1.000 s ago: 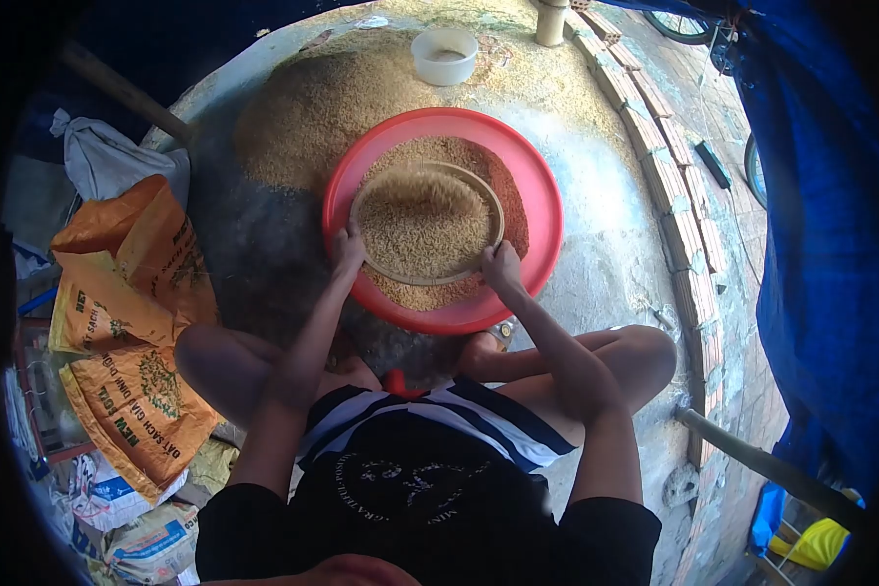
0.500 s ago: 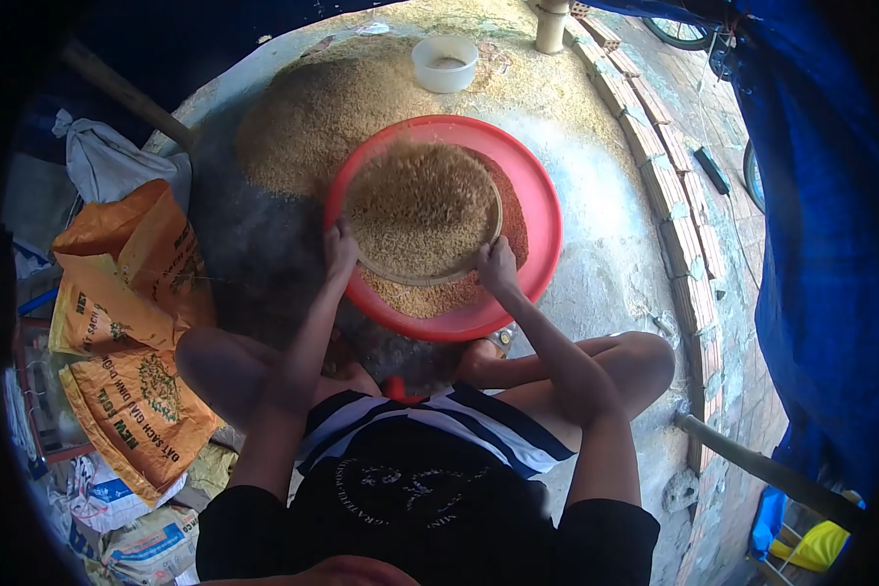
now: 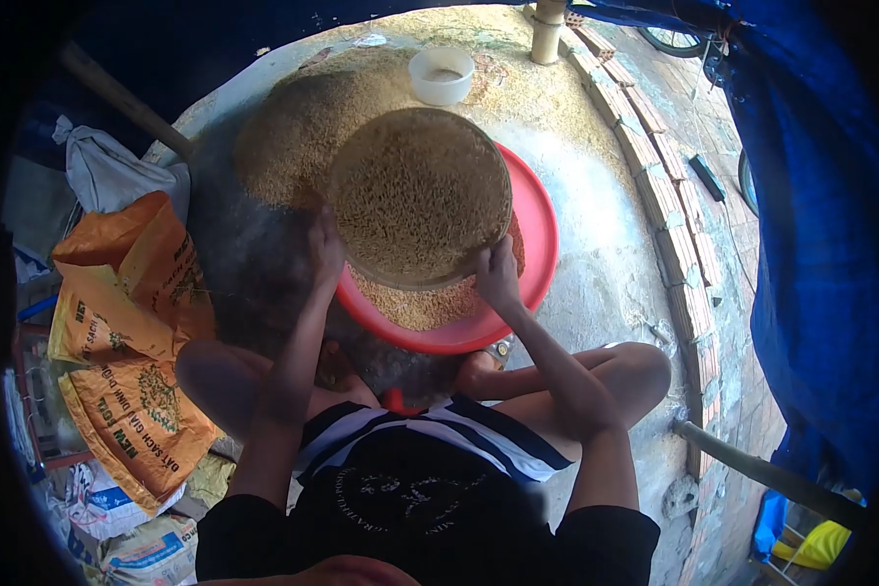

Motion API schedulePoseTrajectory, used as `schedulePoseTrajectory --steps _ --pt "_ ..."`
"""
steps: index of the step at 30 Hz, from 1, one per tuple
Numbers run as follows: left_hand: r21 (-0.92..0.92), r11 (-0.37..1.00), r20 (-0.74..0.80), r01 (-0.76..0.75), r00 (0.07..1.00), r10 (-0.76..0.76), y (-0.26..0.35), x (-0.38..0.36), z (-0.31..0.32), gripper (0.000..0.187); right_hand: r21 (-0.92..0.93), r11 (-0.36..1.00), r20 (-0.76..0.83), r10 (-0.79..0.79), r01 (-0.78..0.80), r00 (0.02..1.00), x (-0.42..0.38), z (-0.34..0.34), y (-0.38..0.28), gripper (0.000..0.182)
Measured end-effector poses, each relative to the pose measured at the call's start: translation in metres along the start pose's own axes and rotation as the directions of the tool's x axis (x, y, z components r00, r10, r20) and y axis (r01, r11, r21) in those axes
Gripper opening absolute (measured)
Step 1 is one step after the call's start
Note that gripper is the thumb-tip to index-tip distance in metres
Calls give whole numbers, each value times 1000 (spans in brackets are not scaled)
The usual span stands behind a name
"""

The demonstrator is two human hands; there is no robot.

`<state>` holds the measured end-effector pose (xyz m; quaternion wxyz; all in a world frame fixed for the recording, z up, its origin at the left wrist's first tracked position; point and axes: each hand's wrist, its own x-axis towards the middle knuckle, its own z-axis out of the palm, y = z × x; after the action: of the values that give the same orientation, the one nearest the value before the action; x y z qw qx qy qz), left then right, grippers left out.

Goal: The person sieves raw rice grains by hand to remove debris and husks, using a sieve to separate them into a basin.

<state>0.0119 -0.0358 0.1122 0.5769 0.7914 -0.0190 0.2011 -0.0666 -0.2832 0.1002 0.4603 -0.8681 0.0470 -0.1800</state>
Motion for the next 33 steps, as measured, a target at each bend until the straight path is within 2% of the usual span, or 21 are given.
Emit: schedulePoseTrajectory --steps 1,2,3,5,6,7,10,12,13,14,15,16,19,21,22,23,24,27,28,31,33 --pt "136 982 76 130 987 -142 -21 -5 6 41 3 1000 6 3 -3 1000 -2 3 8 17" --pt "276 930 132 244 949 -288 -37 -11 10 44 36 960 142 269 -277 952 -3 4 17 16" --pt "278 928 131 248 947 -293 -43 -16 12 44 27 847 278 504 -532 817 -5 5 22 16" --pt "527 764 157 373 841 -518 -54 -25 19 48 1 781 331 589 -625 737 -13 5 30 16" --pt "525 765 156 374 841 -518 -64 -26 20 48 -26 706 377 663 -708 647 -15 5 31 18" --pt "541 760 162 360 842 -515 -72 -26 19 48 -26 708 377 661 -706 649 -13 5 31 18" --pt "445 839 184 312 885 -427 -47 -17 10 48 -14 755 378 611 -656 695 -10 0 20 18" --pt "323 910 187 260 925 -330 -8 -7 1 47 -20 958 120 286 -285 951 -6 -10 -14 17" --pt "144 977 102 157 980 -172 7 -4 -1 46 -19 960 114 281 -280 953 -3 -10 -13 17" --pt "-26 999 -11 26 1000 -27 14 -1 -2 45 13 995 12 94 -94 996 -1 -9 -10 17" --pt "-26 999 -12 24 1000 -25 15 3 -2 45 26 995 -92 -92 95 992 0 -7 -7 17" --pt "-21 999 5 27 1000 -27 14 6 -4 45 28 995 -88 -91 93 992 0 -4 -1 17" --pt "52 992 52 113 992 -116 2 0 0 45 69 992 33 99 -101 994 2 2 9 16" --pt "123 973 78 193 976 -204 -20 -13 5 46 131 868 241 440 -479 865 -2 2 9 16" --pt "287 914 101 286 940 -326 -36 -21 9 47 128 867 248 442 -481 862 -7 4 17 16" --pt "444 823 104 356 891 -442 -51 -27 14 47 104 786 328 551 -609 767 -13 8 31 17" --pt "446 821 106 356 890 -443 -64 -32 16 47 69 686 399 646 -724 650 -18 10 42 19" --pt "609 737 233 293 822 -520 -76 -37 14 51 29 601 513 677 -799 528 -25 6 54 22" --pt "610 740 243 285 822 -516 -67 -34 13 51 35 597 506 681 -802 529 -24 4 50 22" --pt "318 930 157 186 957 -245 -36 -19 11 51 65 749 378 593 -659 711 -14 1 27 22" --pt "300 943 147 142 970 -193 -16 -9 9 50 201 885 142 397 -419 907 -11 -2 8 22"
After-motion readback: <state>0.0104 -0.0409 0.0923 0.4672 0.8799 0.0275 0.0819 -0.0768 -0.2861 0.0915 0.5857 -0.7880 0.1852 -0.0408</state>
